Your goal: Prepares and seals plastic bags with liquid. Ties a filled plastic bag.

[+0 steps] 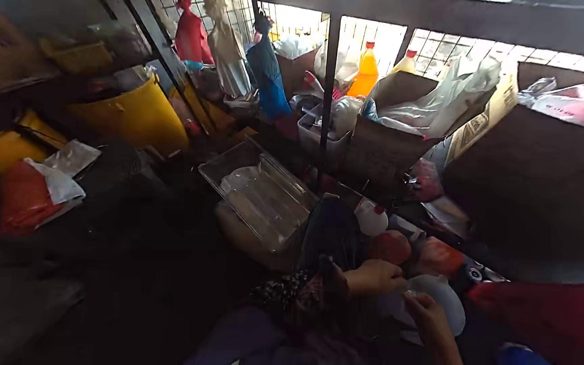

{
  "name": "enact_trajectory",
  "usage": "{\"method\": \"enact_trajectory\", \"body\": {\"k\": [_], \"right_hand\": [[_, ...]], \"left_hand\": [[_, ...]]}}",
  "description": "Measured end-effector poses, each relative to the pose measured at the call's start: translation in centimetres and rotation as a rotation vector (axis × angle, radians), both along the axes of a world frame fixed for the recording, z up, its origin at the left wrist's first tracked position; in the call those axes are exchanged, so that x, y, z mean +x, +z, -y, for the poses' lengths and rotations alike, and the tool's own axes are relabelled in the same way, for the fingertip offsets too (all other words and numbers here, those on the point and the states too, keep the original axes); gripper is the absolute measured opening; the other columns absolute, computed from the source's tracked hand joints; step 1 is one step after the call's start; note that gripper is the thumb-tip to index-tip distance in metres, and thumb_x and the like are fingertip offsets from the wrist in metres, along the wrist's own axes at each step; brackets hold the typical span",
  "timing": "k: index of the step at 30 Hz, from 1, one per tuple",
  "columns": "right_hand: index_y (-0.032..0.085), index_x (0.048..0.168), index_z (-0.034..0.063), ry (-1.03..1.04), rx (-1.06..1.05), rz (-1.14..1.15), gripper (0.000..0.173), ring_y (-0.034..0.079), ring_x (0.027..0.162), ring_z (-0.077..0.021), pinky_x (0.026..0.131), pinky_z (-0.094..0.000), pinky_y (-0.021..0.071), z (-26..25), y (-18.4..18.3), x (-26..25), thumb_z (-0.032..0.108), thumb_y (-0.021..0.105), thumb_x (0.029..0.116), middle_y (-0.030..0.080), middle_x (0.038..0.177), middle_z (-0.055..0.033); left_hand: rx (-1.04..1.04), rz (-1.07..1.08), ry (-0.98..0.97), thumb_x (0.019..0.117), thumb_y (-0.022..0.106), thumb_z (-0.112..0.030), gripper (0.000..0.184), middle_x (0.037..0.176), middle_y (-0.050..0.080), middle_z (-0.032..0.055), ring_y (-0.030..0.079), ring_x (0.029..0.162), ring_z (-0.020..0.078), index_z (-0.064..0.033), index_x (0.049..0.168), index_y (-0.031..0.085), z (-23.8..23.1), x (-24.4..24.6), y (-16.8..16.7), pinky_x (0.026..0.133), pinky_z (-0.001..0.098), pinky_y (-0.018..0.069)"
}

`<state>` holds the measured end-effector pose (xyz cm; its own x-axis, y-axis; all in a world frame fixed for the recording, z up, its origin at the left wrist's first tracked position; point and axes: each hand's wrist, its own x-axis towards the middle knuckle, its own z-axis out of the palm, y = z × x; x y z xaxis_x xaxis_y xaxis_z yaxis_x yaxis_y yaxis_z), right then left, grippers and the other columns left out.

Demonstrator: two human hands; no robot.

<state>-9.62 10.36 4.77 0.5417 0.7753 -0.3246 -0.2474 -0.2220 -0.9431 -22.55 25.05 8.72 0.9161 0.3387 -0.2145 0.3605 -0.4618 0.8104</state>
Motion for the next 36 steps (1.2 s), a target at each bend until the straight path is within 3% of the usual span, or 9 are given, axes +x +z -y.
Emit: {"method": "enact_trajectory", "body": {"k": [3,8,12,16,22,26,28,31,36], "right_hand": [[0.056,0.084,0.0055,-0.037,0.011,0.003,0.016,0.062,0.060,-0.0047,0.063,-0.0231,0.0573,-0.5,0.2,0.0,-0.004,0.058,0.0958,0.064,0.068,0.0039],[0.058,0.097,0.0048,-0.076,0.020,-0.252,0.021,0.068,0.066,-0.0067,0.064,-0.0246,0.0600,-1.2,0.2,-1.1,0.003,0.039,0.1048,0.070,0.077,0.0016],[0.060,0.089,0.0119,-0.018,0.102,-0.324,0.025,0.065,0.064,-0.0050,0.065,-0.0227,0.0577,-0.3,-0.8,-0.1,0.009,0.040,0.1037,0.068,0.071,0.0044],[0.063,0.084,0.0152,0.006,0.145,-0.313,0.026,0.063,0.060,-0.0058,0.064,-0.0243,0.0578,0.0,-0.8,0.3,0.008,0.044,0.1008,0.067,0.067,0.0051],[0.057,0.087,0.0146,0.066,0.105,-0.189,0.024,0.061,0.061,-0.0033,0.063,-0.0225,0.0557,-0.8,-0.8,0.2,0.013,0.041,0.1051,0.064,0.069,0.0077],[0.056,0.088,0.0075,0.139,-0.030,-0.093,0.016,0.062,0.063,-0.0069,0.069,-0.0284,0.0582,-0.8,0.0,1.0,0.007,0.047,0.1020,0.062,0.070,0.0042],[0.056,0.084,-0.0005,0.225,-0.218,0.161,0.014,0.057,0.064,-0.0101,0.068,-0.0306,0.0540,-1.0,1.1,1.8,0.003,0.058,0.0968,0.056,0.071,-0.0017],[0.061,0.101,-0.0067,0.230,-0.493,0.336,0.019,0.063,0.073,-0.0247,0.072,-0.0454,0.0540,-1.7,1.5,2.2,0.011,0.062,0.0951,0.064,0.086,-0.0171],[0.060,0.120,-0.0035,0.135,-0.597,0.371,0.031,0.069,0.081,-0.0286,0.077,-0.0474,0.0572,-2.3,1.5,2.0,0.018,0.062,0.0981,0.068,0.099,-0.0194]], "left_hand": [[-0.150,0.011,-0.004,0.1110,0.044,-0.029,0.044,0.104,0.068,0.0265,0.068,0.097,0.0367,0.0104,0.115,0.064,0.6,0.2,0.0,0.091,0.0540,0.0518],[-0.346,0.024,-0.093,0.1048,0.060,-0.027,0.037,0.102,0.069,0.0213,0.066,0.089,0.0266,0.0076,0.115,0.068,0.8,1.2,-0.9,0.086,0.0461,0.0527],[-0.408,-0.009,-0.138,0.1054,0.058,-0.018,0.028,0.089,0.069,0.0138,0.059,0.072,0.0148,0.0073,0.109,0.068,0.0,0.9,-1.0,0.072,0.0341,0.0513],[-0.333,0.019,-0.031,0.1034,0.056,-0.014,0.026,0.084,0.066,0.0155,0.061,0.072,0.0195,0.0091,0.097,0.065,-0.2,0.5,-0.9,0.072,0.0394,0.0518],[-0.410,-0.005,-0.068,0.1083,0.053,-0.028,0.038,0.091,0.066,0.0155,0.059,0.071,0.0170,0.0071,0.114,0.065,0.3,1.0,-1.1,0.071,0.0357,0.0515],[-0.145,-0.016,0.002,0.1048,0.057,-0.025,0.035,0.089,0.067,0.0191,0.064,0.081,0.0260,0.0070,0.098,0.069,-0.4,0.4,-0.3,0.079,0.0456,0.0522],[0.001,-0.071,0.156,0.1001,0.062,-0.027,0.035,0.102,0.070,0.0244,0.067,0.102,0.0366,0.0068,0.100,0.071,-0.3,0.4,-0.1,0.094,0.0550,0.0511],[0.061,-0.039,0.207,0.0936,0.069,-0.019,0.028,0.112,0.066,0.0214,0.066,0.102,0.0339,0.0025,0.112,0.067,0.4,0.9,-0.7,0.093,0.0504,0.0526],[0.182,-0.063,0.034,0.0990,0.053,-0.006,0.029,0.131,0.065,0.0154,0.063,0.122,0.0302,-0.0092,0.117,0.076,2.3,1.6,-0.5,0.104,0.0477,0.0496]]}}
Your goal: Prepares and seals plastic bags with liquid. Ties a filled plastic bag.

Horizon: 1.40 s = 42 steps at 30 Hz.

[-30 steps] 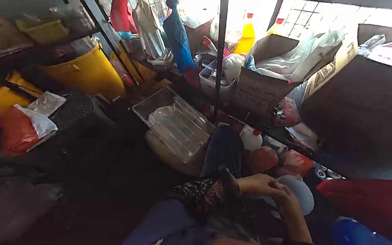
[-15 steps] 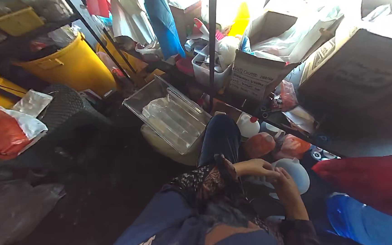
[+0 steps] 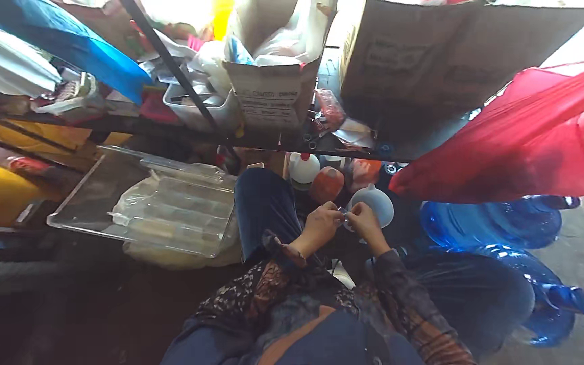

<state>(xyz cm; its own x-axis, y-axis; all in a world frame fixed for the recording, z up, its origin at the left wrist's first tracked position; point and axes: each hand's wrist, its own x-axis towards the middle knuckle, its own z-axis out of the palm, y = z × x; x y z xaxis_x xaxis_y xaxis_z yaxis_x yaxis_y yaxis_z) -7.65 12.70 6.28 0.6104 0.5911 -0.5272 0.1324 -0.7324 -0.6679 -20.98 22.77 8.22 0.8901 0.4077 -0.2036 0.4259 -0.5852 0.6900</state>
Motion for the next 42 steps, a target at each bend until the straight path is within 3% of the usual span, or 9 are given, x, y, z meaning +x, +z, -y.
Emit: {"method": "enact_trajectory", "body": {"k": [7,17,21,24,27,30,36,38,42], "right_hand": [[0.063,0.118,-0.0022,0.060,-0.049,0.016,0.032,0.070,0.086,-0.0319,0.081,-0.0513,0.0570,0.5,-0.1,-0.2,0.016,0.069,0.0921,0.069,0.102,-0.0204],[0.058,0.125,-0.0020,0.215,-0.003,-0.129,0.037,0.068,0.087,-0.0284,0.080,-0.0466,0.0562,0.0,0.2,1.0,0.015,0.069,0.0940,0.067,0.107,-0.0206],[0.052,0.127,-0.0127,-0.329,0.400,-0.093,0.038,0.064,0.078,-0.0206,0.072,-0.0370,0.0563,2.4,-2.0,1.3,0.019,0.048,0.1078,0.065,0.097,-0.0191],[0.032,0.148,-0.0108,-0.940,0.458,-0.052,0.055,0.057,0.115,-0.0375,0.095,-0.0485,0.0500,4.6,-5.8,0.9,0.017,0.052,0.1047,0.053,0.133,-0.0332],[0.021,0.156,-0.0091,-1.050,0.201,-0.185,0.084,0.044,0.137,-0.0463,0.110,-0.0568,0.0395,5.6,-9.2,-1.6,0.014,0.071,0.0928,0.040,0.149,-0.0370],[0.027,0.153,-0.0100,-0.883,-0.088,-0.202,0.096,0.044,0.140,-0.0448,0.114,-0.0545,0.0393,5.5,-13.9,-2.0,0.014,0.086,0.0805,0.043,0.147,-0.0356],[0.061,0.126,-0.0130,-0.676,0.039,-0.052,0.054,0.061,0.117,-0.0417,0.105,-0.0553,0.0451,6.4,-17.4,2.2,0.021,0.082,0.0892,0.064,0.122,-0.0321],[0.065,0.114,-0.0133,-0.665,0.101,-0.100,0.043,0.065,0.096,-0.0347,0.093,-0.0518,0.0501,6.6,-17.7,2.7,0.019,0.080,0.0907,0.068,0.106,-0.0279],[0.067,0.109,-0.0150,-0.663,0.169,-0.218,0.036,0.066,0.093,-0.0332,0.092,-0.0508,0.0521,7.3,-17.4,3.3,0.017,0.074,0.0951,0.069,0.102,-0.0273]], "left_hand": [[0.084,-0.248,-0.138,0.1038,0.050,-0.010,0.030,0.140,0.059,0.0174,0.060,0.125,0.0356,-0.0069,0.123,0.073,0.0,0.8,0.2,0.106,0.0500,0.0472],[0.004,-0.024,-0.176,0.0967,0.054,-0.001,0.030,0.134,0.068,0.0131,0.064,0.125,0.0265,-0.0011,0.118,0.075,-2.5,2.0,0.7,0.109,0.0434,0.0469],[0.008,-0.056,-0.158,0.0949,0.057,-0.004,0.029,0.129,0.070,0.0140,0.065,0.123,0.0277,-0.0032,0.118,0.075,-5.2,2.5,1.7,0.109,0.0468,0.0468],[0.032,-0.124,-0.135,0.0944,0.060,-0.006,0.027,0.122,0.072,0.0167,0.066,0.119,0.0321,-0.0036,0.116,0.076,-7.5,3.3,2.6,0.105,0.0517,0.0481],[0.079,-0.168,-0.147,0.0932,0.061,-0.005,0.024,0.112,0.073,0.0187,0.068,0.111,0.0346,-0.0036,0.112,0.077,-9.2,4.3,2.5,0.098,0.0547,0.0504],[0.105,-0.197,-0.170,0.0937,0.062,-0.005,0.024,0.114,0.073,0.0189,0.067,0.114,0.0348,-0.0037,0.113,0.076,-10.1,5.2,1.6,0.101,0.0546,0.0488],[0.076,-0.199,-0.162,0.0943,0.061,-0.006,0.027,0.119,0.072,0.0194,0.066,0.118,0.0340,-0.0027,0.116,0.075,-10.6,6.0,0.5,0.105,0.0518,0.0480],[0.061,-0.207,-0.167,0.0944,0.062,-0.007,0.026,0.121,0.072,0.0189,0.065,0.119,0.0338,-0.0030,0.117,0.075,-10.8,6.1,0.1,0.106,0.0516,0.0479],[0.049,-0.190,-0.155,0.0965,0.064,-0.011,0.024,0.119,0.071,0.0230,0.065,0.120,0.0382,-0.0001,0.115,0.075,-11.3,6.6,0.2,0.108,0.0551,0.0465]]}}
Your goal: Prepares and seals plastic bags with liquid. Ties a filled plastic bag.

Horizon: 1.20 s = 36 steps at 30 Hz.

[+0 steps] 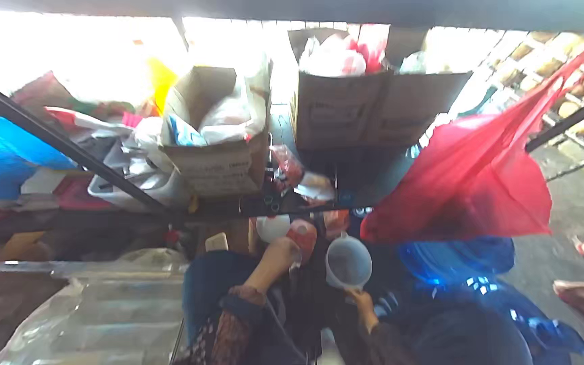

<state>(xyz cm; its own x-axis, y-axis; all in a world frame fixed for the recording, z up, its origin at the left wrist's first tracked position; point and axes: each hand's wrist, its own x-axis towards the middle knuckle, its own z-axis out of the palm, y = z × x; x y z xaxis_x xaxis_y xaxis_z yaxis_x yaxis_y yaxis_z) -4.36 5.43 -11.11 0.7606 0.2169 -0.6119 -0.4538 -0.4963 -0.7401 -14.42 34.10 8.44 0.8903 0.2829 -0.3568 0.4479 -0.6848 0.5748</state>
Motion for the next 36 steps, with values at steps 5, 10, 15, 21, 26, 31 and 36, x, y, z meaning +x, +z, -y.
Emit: {"method": "enact_trajectory", "body": {"k": [5,10,15,21,26,31,36], "right_hand": [[0.062,0.122,-0.0119,-0.126,0.084,-0.140,0.048,0.064,0.085,-0.0214,0.080,-0.0413,0.0532,-0.5,-0.5,0.6,0.032,0.055,0.1066,0.070,0.099,-0.0204],[0.060,0.122,-0.0129,-0.110,-0.060,-0.203,0.039,0.061,0.091,-0.0234,0.085,-0.0425,0.0510,-1.9,1.5,1.2,0.022,0.057,0.1047,0.066,0.106,-0.0221],[0.066,0.109,-0.0122,-0.134,-0.128,-0.059,0.033,0.061,0.085,-0.0283,0.080,-0.0476,0.0509,-2.2,-1.4,1.1,0.019,0.059,0.1021,0.066,0.097,-0.0233],[0.069,0.102,-0.0128,-0.079,-0.294,0.057,0.041,0.067,0.093,-0.0396,0.088,-0.0564,0.0517,-2.4,0.2,1.4,0.025,0.055,0.1054,0.069,0.102,-0.0295],[0.069,0.098,-0.0136,-0.085,-0.325,0.092,0.041,0.066,0.090,-0.0386,0.085,-0.0560,0.0512,-2.7,1.2,2.6,0.026,0.059,0.1036,0.069,0.098,-0.0294],[0.069,0.090,-0.0114,-0.063,-0.342,0.121,0.039,0.062,0.082,-0.0343,0.080,-0.0546,0.0487,-1.5,1.8,3.5,0.026,0.064,0.1007,0.067,0.088,-0.0254],[0.068,0.083,-0.0084,-0.006,-0.397,0.141,0.039,0.061,0.076,-0.0308,0.076,-0.0530,0.0484,0.6,4.9,2.8,0.026,0.065,0.0998,0.066,0.081,-0.0207]], "left_hand": [[-0.049,-0.047,0.014,0.0960,0.064,-0.012,0.024,0.116,0.072,0.0222,0.066,0.117,0.0379,-0.0013,0.114,0.075,0.1,0.8,0.1,0.105,0.0553,0.0485],[-0.036,-0.057,-0.009,0.0968,0.062,-0.009,0.025,0.117,0.071,0.0232,0.066,0.116,0.0384,-0.0003,0.116,0.075,0.2,0.9,-0.2,0.105,0.0552,0.0480],[-0.044,-0.050,0.013,0.0948,0.065,-0.010,0.024,0.116,0.072,0.0224,0.067,0.115,0.0373,-0.0008,0.115,0.075,-0.1,0.7,-0.8,0.104,0.0545,0.0491],[-0.076,-0.064,0.048,0.0959,0.064,-0.009,0.025,0.118,0.070,0.0233,0.065,0.116,0.0381,0.0006,0.117,0.073,-0.4,0.4,-0.4,0.105,0.0552,0.0483],[-0.073,-0.068,0.022,0.0966,0.061,-0.008,0.026,0.122,0.069,0.0235,0.063,0.121,0.0382,0.0011,0.119,0.072,-0.5,0.8,-0.1,0.106,0.0553,0.0465],[-0.068,-0.059,-0.012,0.0960,0.060,-0.006,0.026,0.122,0.068,0.0242,0.063,0.121,0.0389,0.0027,0.118,0.072,-0.9,1.4,-0.9,0.106,0.0555,0.0466],[-0.076,-0.061,-0.045,0.0979,0.061,-0.008,0.025,0.123,0.068,0.0245,0.062,0.123,0.0391,0.0029,0.118,0.072,-0.4,1.6,-0.8,0.108,0.0559,0.0453]]}}
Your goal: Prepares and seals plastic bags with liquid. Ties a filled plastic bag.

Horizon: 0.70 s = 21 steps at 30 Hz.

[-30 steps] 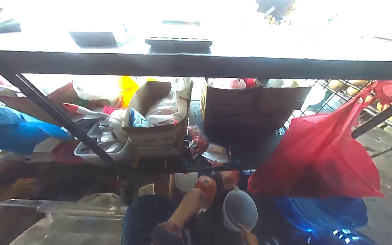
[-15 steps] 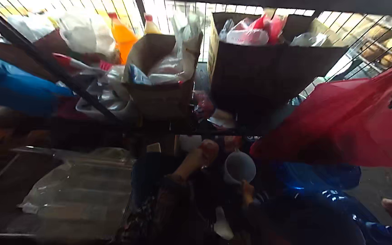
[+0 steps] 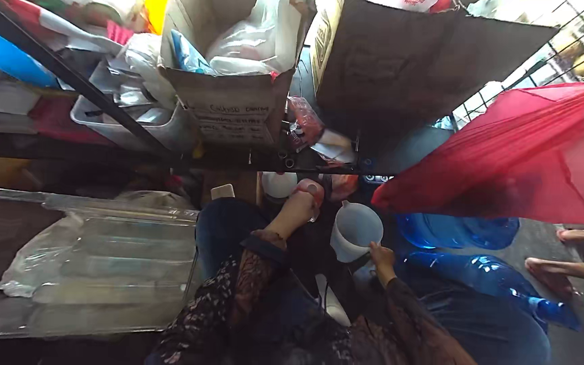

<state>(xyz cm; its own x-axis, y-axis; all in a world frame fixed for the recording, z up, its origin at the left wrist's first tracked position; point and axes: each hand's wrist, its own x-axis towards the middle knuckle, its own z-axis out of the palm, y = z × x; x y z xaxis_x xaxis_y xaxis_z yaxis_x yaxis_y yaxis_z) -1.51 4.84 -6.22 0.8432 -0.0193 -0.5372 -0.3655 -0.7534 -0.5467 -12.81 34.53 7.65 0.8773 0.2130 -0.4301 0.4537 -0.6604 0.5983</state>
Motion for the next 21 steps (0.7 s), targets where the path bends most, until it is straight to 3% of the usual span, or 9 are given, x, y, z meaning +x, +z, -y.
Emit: {"method": "enact_trajectory", "body": {"k": [5,14,21], "right_hand": [[0.068,0.083,-0.0086,0.099,-0.037,0.016,0.034,0.061,0.073,-0.0290,0.074,-0.0521,0.0496,2.8,4.4,-0.9,0.022,0.065,0.0983,0.065,0.079,-0.0191],[0.057,0.067,0.0024,0.102,0.096,0.075,0.026,0.054,0.052,-0.0088,0.056,-0.0296,0.0493,6.2,15.4,-1.3,0.004,0.067,0.0909,0.055,0.058,-0.0001],[0.055,0.062,0.0099,0.098,0.219,0.070,0.030,0.053,0.045,-0.0034,0.047,-0.0205,0.0467,6.2,21.1,-1.4,-0.003,0.063,0.0877,0.056,0.052,0.0042]], "left_hand": [[0.006,0.010,-0.032,0.0998,0.058,-0.011,0.026,0.122,0.068,0.0246,0.062,0.122,0.0404,0.0025,0.119,0.071,0.9,0.4,0.1,0.106,0.0579,0.0456],[0.020,0.066,-0.166,0.0959,0.062,-0.007,0.020,0.111,0.072,0.0206,0.065,0.113,0.0382,0.0002,0.109,0.075,2.9,2.1,0.0,0.099,0.0570,0.0489],[-0.032,0.140,-0.275,0.0929,0.065,-0.005,0.019,0.109,0.072,0.0209,0.066,0.110,0.0377,0.0020,0.108,0.074,4.2,3.1,0.5,0.096,0.0559,0.0501]]}}
